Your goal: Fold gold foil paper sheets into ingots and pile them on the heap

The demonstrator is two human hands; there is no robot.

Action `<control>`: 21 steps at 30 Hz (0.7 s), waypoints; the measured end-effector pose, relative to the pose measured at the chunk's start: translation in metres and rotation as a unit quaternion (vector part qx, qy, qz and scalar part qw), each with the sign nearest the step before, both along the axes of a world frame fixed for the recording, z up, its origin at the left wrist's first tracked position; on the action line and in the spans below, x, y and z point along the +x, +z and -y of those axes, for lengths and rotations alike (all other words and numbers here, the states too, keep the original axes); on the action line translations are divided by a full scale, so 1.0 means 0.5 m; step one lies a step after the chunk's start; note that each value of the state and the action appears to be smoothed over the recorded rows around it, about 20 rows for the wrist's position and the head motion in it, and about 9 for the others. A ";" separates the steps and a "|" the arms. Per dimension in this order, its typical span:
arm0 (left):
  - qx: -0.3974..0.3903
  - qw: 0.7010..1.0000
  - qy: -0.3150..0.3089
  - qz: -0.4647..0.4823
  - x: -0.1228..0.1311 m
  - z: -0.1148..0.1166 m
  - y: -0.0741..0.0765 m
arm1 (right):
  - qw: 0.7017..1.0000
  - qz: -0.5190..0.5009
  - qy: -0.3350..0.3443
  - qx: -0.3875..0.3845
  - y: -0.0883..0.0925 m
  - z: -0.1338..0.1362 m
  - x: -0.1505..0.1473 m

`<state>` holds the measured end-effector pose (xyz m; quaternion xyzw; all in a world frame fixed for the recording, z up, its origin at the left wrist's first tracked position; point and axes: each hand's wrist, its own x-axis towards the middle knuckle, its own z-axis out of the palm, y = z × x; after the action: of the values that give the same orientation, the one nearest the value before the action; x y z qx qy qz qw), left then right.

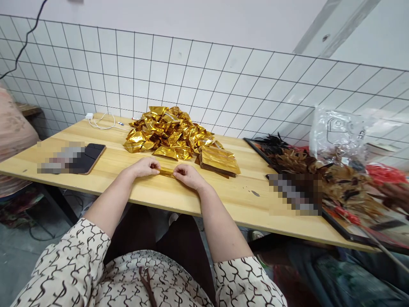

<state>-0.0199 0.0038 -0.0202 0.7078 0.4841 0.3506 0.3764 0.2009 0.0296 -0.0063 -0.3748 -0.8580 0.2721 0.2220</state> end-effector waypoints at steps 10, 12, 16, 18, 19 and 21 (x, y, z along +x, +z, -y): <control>0.041 0.994 0.064 -0.074 -0.008 -0.002 -0.001 | 0.998 0.037 -0.052 -0.002 -0.010 -0.010 0.002; 0.035 0.992 0.080 -0.090 -0.011 -0.002 -0.001 | 0.997 0.046 -0.063 0.002 -0.012 -0.014 0.005; 0.036 0.992 0.076 -0.099 -0.016 -0.001 0.004 | 0.997 0.048 -0.058 0.006 -0.012 -0.016 0.010; 0.034 0.993 0.066 -0.096 -0.019 0.000 0.007 | 0.997 0.049 -0.054 0.005 -0.010 -0.014 0.012; 0.032 0.993 0.060 -0.091 -0.021 0.000 0.008 | 0.998 0.048 -0.051 0.006 -0.009 -0.013 0.013; 0.021 0.996 0.048 -0.079 -0.023 0.000 0.009 | 0.998 0.042 -0.037 0.006 -0.006 -0.009 0.013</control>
<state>-0.0316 0.0038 -0.0158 0.7169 0.5384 0.3211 0.3051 0.2077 0.0343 -0.0093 -0.4165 -0.8536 0.2426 0.1976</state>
